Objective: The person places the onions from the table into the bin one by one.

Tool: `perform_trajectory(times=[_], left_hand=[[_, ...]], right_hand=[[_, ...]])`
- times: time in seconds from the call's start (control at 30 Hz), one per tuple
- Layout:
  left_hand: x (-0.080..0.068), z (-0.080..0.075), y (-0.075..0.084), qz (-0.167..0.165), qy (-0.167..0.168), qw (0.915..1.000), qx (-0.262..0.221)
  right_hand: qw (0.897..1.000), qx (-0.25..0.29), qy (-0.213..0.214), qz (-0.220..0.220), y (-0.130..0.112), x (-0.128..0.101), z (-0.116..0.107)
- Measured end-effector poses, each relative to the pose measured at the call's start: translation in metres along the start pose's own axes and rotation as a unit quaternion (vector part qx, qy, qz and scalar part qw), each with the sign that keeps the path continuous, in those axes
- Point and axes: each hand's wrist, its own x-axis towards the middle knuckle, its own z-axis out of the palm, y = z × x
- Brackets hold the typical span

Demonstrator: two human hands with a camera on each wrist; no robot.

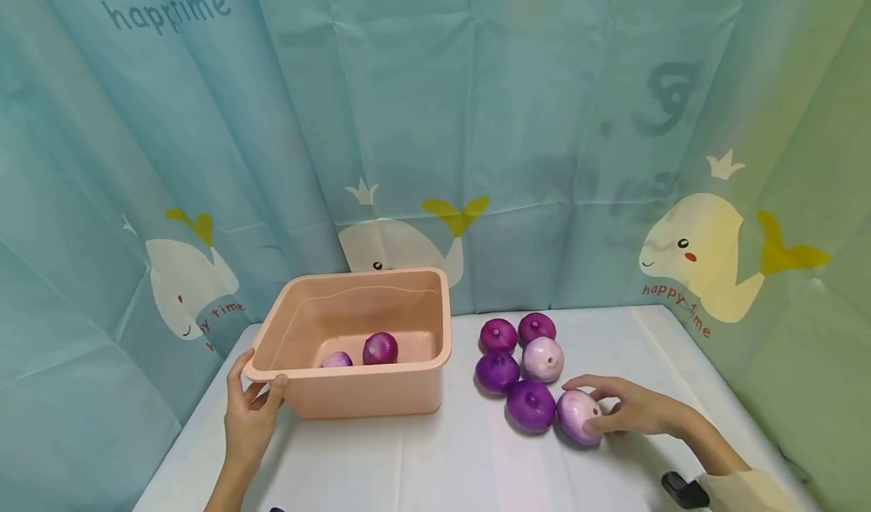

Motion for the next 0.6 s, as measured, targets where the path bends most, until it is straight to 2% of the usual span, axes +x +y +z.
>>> perform_trajectory(times=[0.17, 0.4, 0.6], left_hand=[[0.0, -0.001, 0.001, -0.007, -0.002, 1.0, -0.004], [0.0, -0.001, 0.001, -0.005, 0.001, 1.0, 0.004], [-0.001, -0.001, 0.002, -0.012, -0.005, 0.9999, 0.01]], right_hand=[[1.0, 0.007, -0.002, 0.003, 0.0, 0.001, -0.001], [1.0, -0.004, 0.017, -0.007, -0.001, 0.005, -0.002], [0.996, -0.062, 0.055, -0.042, -0.007, 0.012, -0.006]])
